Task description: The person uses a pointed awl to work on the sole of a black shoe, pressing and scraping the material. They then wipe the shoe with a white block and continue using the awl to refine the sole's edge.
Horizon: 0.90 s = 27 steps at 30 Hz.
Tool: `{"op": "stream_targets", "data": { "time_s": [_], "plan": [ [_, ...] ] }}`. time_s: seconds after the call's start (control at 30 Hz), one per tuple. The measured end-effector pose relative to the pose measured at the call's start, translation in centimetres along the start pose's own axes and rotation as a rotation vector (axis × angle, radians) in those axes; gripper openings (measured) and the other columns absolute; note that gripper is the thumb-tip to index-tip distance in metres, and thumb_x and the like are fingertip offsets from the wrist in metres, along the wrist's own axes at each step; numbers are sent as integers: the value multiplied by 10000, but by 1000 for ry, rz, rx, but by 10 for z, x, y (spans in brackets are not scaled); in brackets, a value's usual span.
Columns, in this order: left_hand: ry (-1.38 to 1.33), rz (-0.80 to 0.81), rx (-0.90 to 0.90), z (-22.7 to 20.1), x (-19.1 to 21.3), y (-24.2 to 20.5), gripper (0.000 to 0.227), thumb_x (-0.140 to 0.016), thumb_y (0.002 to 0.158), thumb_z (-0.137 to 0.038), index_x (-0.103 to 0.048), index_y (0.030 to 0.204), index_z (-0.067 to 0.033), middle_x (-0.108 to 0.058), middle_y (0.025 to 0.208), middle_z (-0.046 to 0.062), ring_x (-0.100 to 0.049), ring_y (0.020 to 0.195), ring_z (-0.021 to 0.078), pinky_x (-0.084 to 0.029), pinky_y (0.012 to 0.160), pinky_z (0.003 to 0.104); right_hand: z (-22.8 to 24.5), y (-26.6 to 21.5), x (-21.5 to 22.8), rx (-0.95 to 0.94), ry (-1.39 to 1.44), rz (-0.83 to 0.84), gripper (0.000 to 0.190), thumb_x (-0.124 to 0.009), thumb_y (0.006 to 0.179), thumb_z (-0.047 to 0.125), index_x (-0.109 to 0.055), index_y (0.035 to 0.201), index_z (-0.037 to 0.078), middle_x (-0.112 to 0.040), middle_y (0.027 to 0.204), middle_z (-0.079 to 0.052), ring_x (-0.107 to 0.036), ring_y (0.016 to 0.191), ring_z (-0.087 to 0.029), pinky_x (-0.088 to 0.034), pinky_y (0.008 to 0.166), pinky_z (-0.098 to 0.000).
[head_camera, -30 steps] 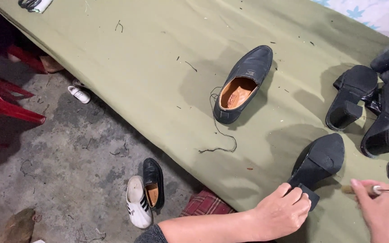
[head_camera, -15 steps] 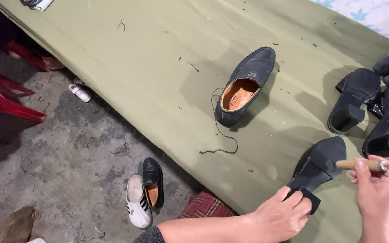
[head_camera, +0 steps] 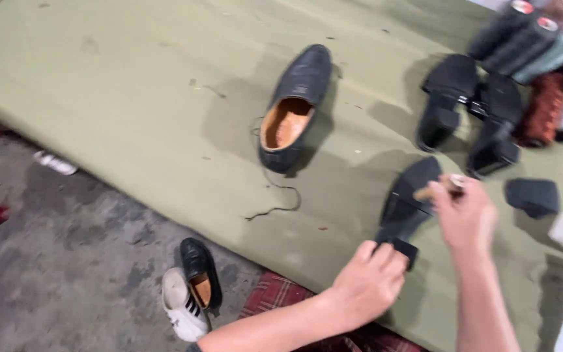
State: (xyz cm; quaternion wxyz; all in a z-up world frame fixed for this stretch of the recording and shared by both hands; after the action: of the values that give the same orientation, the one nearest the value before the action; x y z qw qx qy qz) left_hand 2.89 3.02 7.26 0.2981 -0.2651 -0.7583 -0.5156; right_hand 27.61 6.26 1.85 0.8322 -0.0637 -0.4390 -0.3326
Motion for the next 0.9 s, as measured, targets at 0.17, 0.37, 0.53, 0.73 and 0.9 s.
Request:
{"op": "stream_targets", "data": {
  "time_s": [0.17, 0.37, 0.53, 0.73, 0.9],
  "plan": [
    [4, -135, -36, -2, 8, 2, 105, -637, 956, 79, -720, 893, 68, -585, 1028, 194, -571, 958, 352, -461, 840, 461, 49, -5, 42, -4, 190, -144, 205, -692, 1065, 190, -618, 1192, 46, -680, 922, -83, -681, 767, -159, -545, 769, -300],
    [79, -147, -41, 0, 6, 2, 46, -693, 930, 78, -713, 923, 38, -556, 1006, 151, -555, 921, 303, -456, 825, 418, 46, -5, 26, 67, 174, -127, 252, -631, 1104, 242, -606, 1240, 31, -714, 1004, -101, -731, 796, -185, -557, 715, -289],
    [87, -163, -41, -2, 3, -2, 101, -739, 919, 85, -732, 1014, 49, -568, 1034, 149, -590, 958, 301, -470, 827, 422, 65, -2, 46, 42, 167, -129, 199, -642, 1135, 212, -655, 1200, 24, -703, 906, -92, -667, 768, -151, -535, 674, -278],
    [93, -145, -42, -2, 8, 3, 108, -716, 936, 77, -732, 1040, 57, -590, 1048, 156, -601, 997, 309, -494, 884, 443, 48, 2, 24, 72, 65, -142, 172, -614, 1130, 256, -690, 1103, 105, -676, 878, -18, -632, 823, -173, -505, 748, -342],
    [65, -128, -29, -1, 6, 2, 119, -663, 983, 44, -700, 1090, 80, -581, 1087, 164, -615, 1046, 324, -493, 878, 459, 82, 11, 39, 154, 103, -61, 221, -615, 1107, 249, -709, 1113, 50, -713, 862, -56, -634, 730, -143, -476, 652, -300]
  ]
}}
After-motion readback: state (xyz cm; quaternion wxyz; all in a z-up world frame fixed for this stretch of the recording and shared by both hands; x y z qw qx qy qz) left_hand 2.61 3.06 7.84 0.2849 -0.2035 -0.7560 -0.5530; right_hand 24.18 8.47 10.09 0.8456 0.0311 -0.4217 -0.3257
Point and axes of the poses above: each hand's wrist, its own y-axis towards the middle knuckle, its own x-axis out of the back of the hand, z = x × y, the point moved 6 cm from there along y, towards the middle knuckle
